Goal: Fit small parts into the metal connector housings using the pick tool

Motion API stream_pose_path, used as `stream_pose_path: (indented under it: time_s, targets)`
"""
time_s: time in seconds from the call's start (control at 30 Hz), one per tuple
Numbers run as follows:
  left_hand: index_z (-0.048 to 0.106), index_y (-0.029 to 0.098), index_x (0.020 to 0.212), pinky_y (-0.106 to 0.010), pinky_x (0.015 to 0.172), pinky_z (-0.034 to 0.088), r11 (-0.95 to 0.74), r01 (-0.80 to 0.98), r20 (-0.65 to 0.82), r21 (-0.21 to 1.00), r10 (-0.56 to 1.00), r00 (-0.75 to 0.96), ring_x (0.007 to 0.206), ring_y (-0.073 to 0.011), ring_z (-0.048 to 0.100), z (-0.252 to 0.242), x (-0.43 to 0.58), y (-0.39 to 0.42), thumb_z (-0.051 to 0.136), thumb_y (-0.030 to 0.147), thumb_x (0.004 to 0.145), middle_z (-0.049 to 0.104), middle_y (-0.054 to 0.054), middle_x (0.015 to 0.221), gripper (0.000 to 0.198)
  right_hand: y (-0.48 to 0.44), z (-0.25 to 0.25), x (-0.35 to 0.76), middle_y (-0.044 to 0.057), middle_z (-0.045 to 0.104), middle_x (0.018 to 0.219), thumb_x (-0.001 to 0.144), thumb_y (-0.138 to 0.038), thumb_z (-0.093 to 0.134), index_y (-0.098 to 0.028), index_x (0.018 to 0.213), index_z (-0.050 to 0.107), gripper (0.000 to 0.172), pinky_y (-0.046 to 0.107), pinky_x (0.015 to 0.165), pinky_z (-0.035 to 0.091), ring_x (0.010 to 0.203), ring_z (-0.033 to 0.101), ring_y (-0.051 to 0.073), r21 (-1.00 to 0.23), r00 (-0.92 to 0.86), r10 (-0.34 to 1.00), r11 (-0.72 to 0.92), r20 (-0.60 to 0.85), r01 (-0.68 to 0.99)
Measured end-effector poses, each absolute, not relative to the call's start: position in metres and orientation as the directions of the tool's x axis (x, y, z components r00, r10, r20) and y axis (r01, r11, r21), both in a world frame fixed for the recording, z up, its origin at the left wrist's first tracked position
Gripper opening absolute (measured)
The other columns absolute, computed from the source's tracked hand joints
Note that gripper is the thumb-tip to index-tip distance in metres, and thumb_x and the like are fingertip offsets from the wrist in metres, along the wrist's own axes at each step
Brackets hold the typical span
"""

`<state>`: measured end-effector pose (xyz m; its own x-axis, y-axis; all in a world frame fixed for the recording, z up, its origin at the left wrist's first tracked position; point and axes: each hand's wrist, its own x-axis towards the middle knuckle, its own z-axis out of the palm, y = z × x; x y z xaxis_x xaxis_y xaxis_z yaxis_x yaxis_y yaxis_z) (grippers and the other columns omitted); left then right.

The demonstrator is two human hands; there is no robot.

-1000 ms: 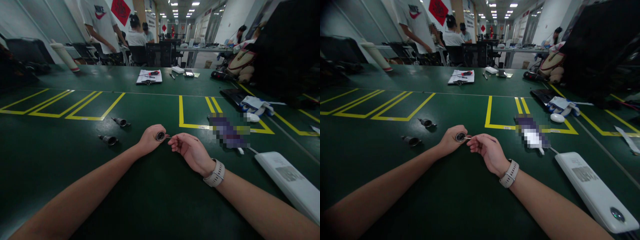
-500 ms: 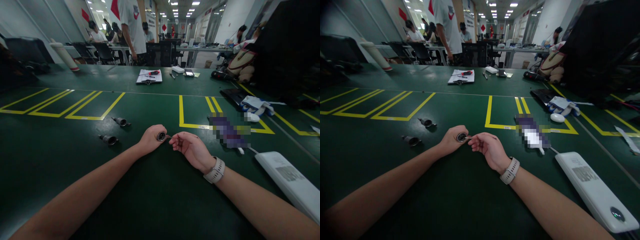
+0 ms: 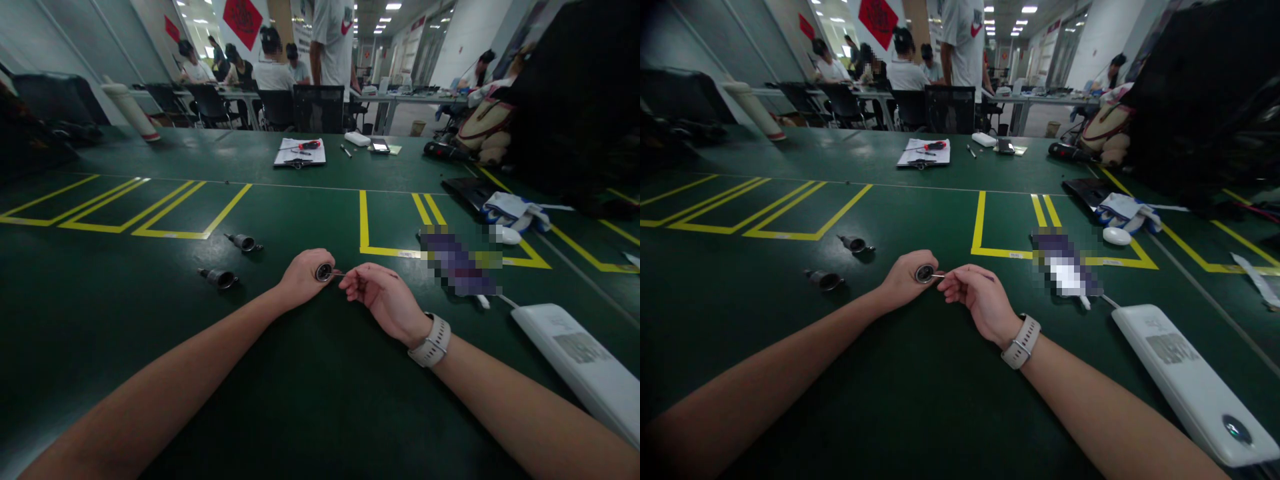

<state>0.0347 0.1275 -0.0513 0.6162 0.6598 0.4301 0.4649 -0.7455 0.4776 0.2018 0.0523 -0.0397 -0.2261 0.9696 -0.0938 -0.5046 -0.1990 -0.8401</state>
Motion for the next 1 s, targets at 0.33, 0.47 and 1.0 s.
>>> stream_pose_path:
  time_s: [0.33,0.47,1.0]
  targets:
    - [0.046,0.017,0.061,-0.022,0.052,0.034,-0.716,0.469,0.432,0.518,0.691,0.579,0.057,-0.0103,0.045,-0.0542,0.0343,0.1281,0.059,0.029,0.078,0.048,0.003,0.062,0.024,0.0548,-0.0408,0.2045,0.004,0.066,0.067,0.076,-0.023,0.055,-0.015,0.068,0.065,0.015,0.028,0.060,0.040,0.059,0.055,0.013,-0.813,-0.213,0.967,-0.238,-0.143,-0.532]
    - [0.046,0.017,0.061,-0.022,0.052,0.034,-0.720,0.468,0.435,0.512,0.687,0.582,0.056,-0.0102,0.045,-0.0540,0.0341,0.1287,0.059,0.028,0.078,0.047,0.003,0.061,0.024,0.0543,-0.0404,0.2051,0.004,0.064,0.061,0.075,-0.023,0.053,-0.015,0.065,0.063,0.017,0.027,0.055,0.039,0.055,0.053,0.013,-0.821,-0.169,0.974,-0.217,-0.149,-0.528]
    - [0.050,0.017,0.067,-0.027,0.062,0.037,-0.771,0.509,0.390,0.383,0.634,0.668,0.062,-0.0131,0.050,-0.0530,0.0325,0.1281,0.057,0.024,0.079,0.053,0.002,0.066,0.016,0.0528,-0.0367,0.2026,0.003,0.065,0.065,0.077,-0.022,0.054,-0.017,0.064,0.065,0.018,0.028,0.057,0.038,0.058,0.052,0.013,-0.918,-0.141,0.988,-0.111,-0.061,-0.380]
